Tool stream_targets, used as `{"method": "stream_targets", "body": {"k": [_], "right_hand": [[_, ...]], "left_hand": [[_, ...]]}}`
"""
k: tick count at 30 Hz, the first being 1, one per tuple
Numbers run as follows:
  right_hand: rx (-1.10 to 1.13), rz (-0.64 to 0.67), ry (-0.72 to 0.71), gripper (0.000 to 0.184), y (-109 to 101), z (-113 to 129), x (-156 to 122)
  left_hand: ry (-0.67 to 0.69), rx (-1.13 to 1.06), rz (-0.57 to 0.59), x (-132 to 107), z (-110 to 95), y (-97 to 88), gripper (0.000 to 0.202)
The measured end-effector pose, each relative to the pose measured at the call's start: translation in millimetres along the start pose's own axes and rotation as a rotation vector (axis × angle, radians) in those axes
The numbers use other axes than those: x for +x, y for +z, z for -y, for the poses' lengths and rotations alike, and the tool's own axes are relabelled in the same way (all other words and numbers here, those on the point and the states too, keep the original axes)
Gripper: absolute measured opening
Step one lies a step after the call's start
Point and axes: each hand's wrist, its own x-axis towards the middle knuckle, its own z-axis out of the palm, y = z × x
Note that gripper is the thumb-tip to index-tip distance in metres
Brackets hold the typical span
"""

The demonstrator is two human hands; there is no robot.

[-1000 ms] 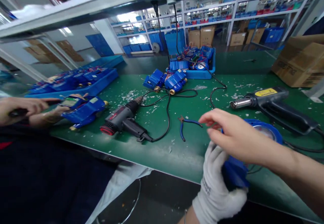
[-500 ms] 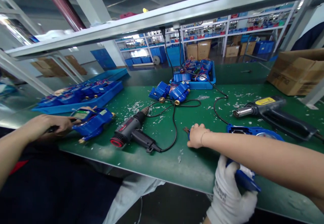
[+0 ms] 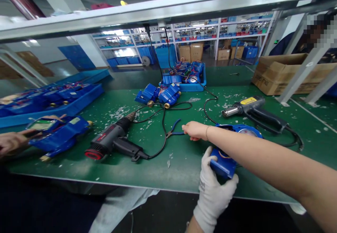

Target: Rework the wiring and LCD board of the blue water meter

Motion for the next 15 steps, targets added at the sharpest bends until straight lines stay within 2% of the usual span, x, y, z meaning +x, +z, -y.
{"method": "stream_targets", "body": {"k": [5,10,15], "right_hand": [[-0.396,-0.195,-0.195,0.045,1.8,17.2,-0.5],[-0.6,-0.142,-0.254,0.039,14.2,27.5,14.0],[-0.599,-0.125,-0.293,0.036,19.9,25.6,14.7]], "left_hand": [[0.003,0.011,0.015,-1.1,-5.9,1.0,0.067],[-0.009,0.048,0.019,-2.8,-4.9,-0.9,0.071],[0.013,0.064,0.002,-4.3,1.5,-1.1,0.075]]}}
